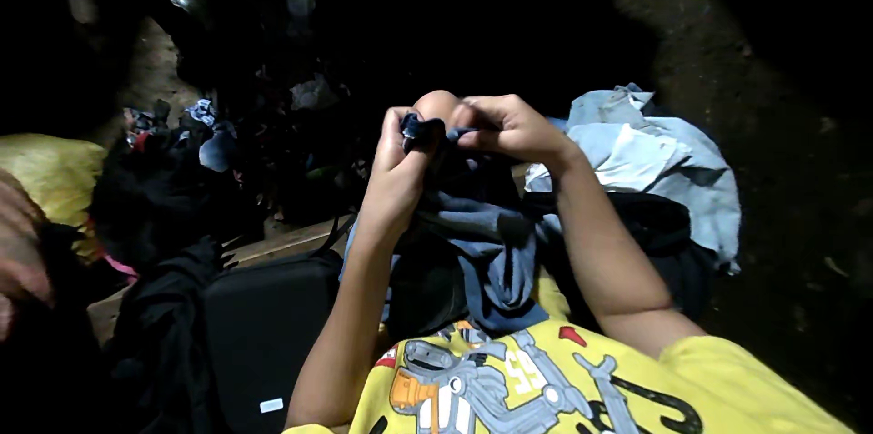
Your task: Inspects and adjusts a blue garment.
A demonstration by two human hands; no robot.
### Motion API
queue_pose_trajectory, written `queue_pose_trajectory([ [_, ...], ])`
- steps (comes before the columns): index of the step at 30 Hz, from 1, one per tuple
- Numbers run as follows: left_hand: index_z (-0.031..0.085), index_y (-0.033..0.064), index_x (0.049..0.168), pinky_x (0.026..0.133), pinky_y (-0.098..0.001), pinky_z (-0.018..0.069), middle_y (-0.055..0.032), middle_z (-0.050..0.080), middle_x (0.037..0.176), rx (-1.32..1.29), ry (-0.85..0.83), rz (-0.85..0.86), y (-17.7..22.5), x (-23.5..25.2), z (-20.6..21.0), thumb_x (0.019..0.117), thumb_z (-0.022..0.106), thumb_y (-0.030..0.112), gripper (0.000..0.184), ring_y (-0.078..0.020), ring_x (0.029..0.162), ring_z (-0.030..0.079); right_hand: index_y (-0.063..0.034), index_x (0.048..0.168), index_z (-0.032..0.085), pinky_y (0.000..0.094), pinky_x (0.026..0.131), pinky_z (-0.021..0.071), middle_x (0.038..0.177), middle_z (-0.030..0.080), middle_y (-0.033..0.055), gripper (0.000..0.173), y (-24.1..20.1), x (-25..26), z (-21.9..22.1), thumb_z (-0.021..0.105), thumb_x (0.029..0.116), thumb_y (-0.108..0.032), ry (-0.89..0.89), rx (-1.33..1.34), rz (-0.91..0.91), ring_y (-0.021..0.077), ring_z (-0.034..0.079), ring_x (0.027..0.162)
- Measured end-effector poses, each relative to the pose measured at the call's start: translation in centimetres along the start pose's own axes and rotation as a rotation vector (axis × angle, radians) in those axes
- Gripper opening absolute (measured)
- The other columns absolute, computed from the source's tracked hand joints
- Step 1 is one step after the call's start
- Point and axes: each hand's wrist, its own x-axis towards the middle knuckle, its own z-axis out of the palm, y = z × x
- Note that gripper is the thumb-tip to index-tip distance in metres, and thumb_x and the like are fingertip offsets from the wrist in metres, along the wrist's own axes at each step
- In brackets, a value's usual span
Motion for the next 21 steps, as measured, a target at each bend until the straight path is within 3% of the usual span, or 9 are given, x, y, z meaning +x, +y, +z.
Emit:
queue_pose_trajectory([
  [4, 0.046, 0.0142, 0.118, 0.066, -0.0155, 0.0515, 0.0072, 0.056, 0.088, 0.137, 0.142, 0.005, -0.1, -0.1, 0.2, 0.1079, 0.045, 0.017, 0.011, 0.0043, 0.072, 0.057, -0.0204, 0.086, 0.065, 0.0095, 0.05, 0.0396, 0.066, 0.057, -0.0191, 0.011, -0.8, -2.2, -0.2, 0.065, 0.0973, -0.022, 0.072, 0.273, 0.182, -0.0107, 0.047, 0.054],
  [6, 0.048, 0.0153, 0.123, 0.061, -0.0176, 0.0499, 0.0043, 0.056, 0.087, 0.153, 0.2, -0.095, -1.3, -0.6, 0.5, 0.1089, 0.044, 0.023, 0.016, 0.0017, 0.068, 0.055, -0.0135, 0.092, 0.068, 0.0143, 0.062, 0.0471, 0.077, 0.062, -0.0113, 0.009, -0.7, -2.7, 0.5, 0.062, 0.0976, -0.017, 0.162, 0.032, 0.275, -0.0059, 0.054, 0.067],
  [8, 0.048, 0.0148, 0.125, 0.06, -0.0186, 0.0492, 0.0027, 0.056, 0.088, 0.124, 0.264, -0.162, -2.2, -0.9, 0.9, 0.1096, 0.044, 0.024, 0.018, 0.0007, 0.068, 0.055, -0.0066, 0.12, 0.069, 0.0382, 0.08, 0.0551, 0.11, 0.066, 0.0076, 0.029, -1.0, -3.0, 1.3, 0.059, 0.1024, -0.028, 0.286, -0.316, 0.364, 0.0161, 0.065, 0.092],
  [9, 0.047, 0.0147, 0.125, 0.062, -0.0185, 0.0498, 0.0028, 0.056, 0.09, 0.099, 0.287, -0.175, -2.4, -1.1, 1.0, 0.1101, 0.044, 0.025, 0.019, 0.0011, 0.069, 0.056, -0.0065, 0.135, 0.061, 0.0476, 0.077, 0.0545, 0.119, 0.063, 0.0141, 0.044, -1.7, -3.3, 1.7, 0.053, 0.1054, -0.038, 0.32, -0.421, 0.378, 0.0254, 0.065, 0.095],
  [11, 0.045, 0.0147, 0.127, 0.064, -0.0175, 0.0507, 0.0036, 0.056, 0.092, 0.065, 0.338, -0.168, -2.6, -1.4, 1.3, 0.1102, 0.044, 0.026, 0.02, 0.0023, 0.072, 0.057, -0.01, 0.15, 0.045, 0.0427, 0.061, 0.0525, 0.104, 0.064, 0.011, 0.059, -3.6, -4.0, 2.6, 0.036, 0.1076, -0.051, 0.338, -0.47, 0.335, 0.0218, 0.062, 0.077],
  [13, 0.044, 0.0136, 0.128, 0.067, -0.017, 0.0514, 0.004, 0.056, 0.094, 0.05, 0.372, -0.15, -2.6, -1.5, 1.5, 0.1104, 0.044, 0.025, 0.022, 0.0034, 0.075, 0.057, -0.008, 0.148, 0.045, 0.031, 0.054, 0.0496, 0.083, 0.06, 0.0022, 0.058, -5.2, -4.2, 3.9, 0.039, 0.1072, -0.049, 0.29, -0.356, 0.225, 0.0111, 0.056, 0.063],
  [15, 0.042, 0.0128, 0.128, 0.07, -0.0167, 0.052, 0.0045, 0.055, 0.095, 0.03, 0.379, -0.109, -2.6, -1.6, 1.8, 0.1104, 0.044, 0.023, 0.02, 0.004, 0.077, 0.058, -0.0024, 0.136, 0.056, 0.02, 0.05, 0.0413, 0.074, 0.053, -0.0029, 0.053, -5.5, -3.8, 5.6, 0.062, 0.0971, -0.038, 0.317, -0.282, 0.117, 0.0026, 0.046, 0.056],
  [17, 0.041, 0.0117, 0.125, 0.071, -0.0165, 0.0528, 0.0053, 0.055, 0.095, 0.004, 0.353, -0.043, -2.8, -1.9, 1.9, 0.1086, 0.046, 0.017, 0.018, 0.0042, 0.078, 0.059, 0.0009, 0.121, 0.066, 0.0158, 0.053, 0.0389, 0.079, 0.058, 0.0011, 0.044, -5.1, -2.8, 6.5, 0.074, 0.0901, -0.03, 0.358, -0.354, 0.05, 0.0018, 0.045, 0.06],
  [21, 0.042, 0.0124, 0.12, 0.069, -0.0165, 0.054, 0.0057, 0.057, 0.095, 0.003, 0.28, 0.063, -3.0, -2.2, 1.5, 0.0981, 0.057, 0.004, 0.028, 0.0028, 0.078, 0.06, -0.003, 0.094, 0.073, 0.0188, 0.058, 0.0459, 0.085, 0.061, 0.0042, 0.012, -4.4, -1.5, 6.3, 0.068, 0.0908, -0.014, 0.332, -0.464, 0.033, 0.0067, 0.055, 0.069],
])
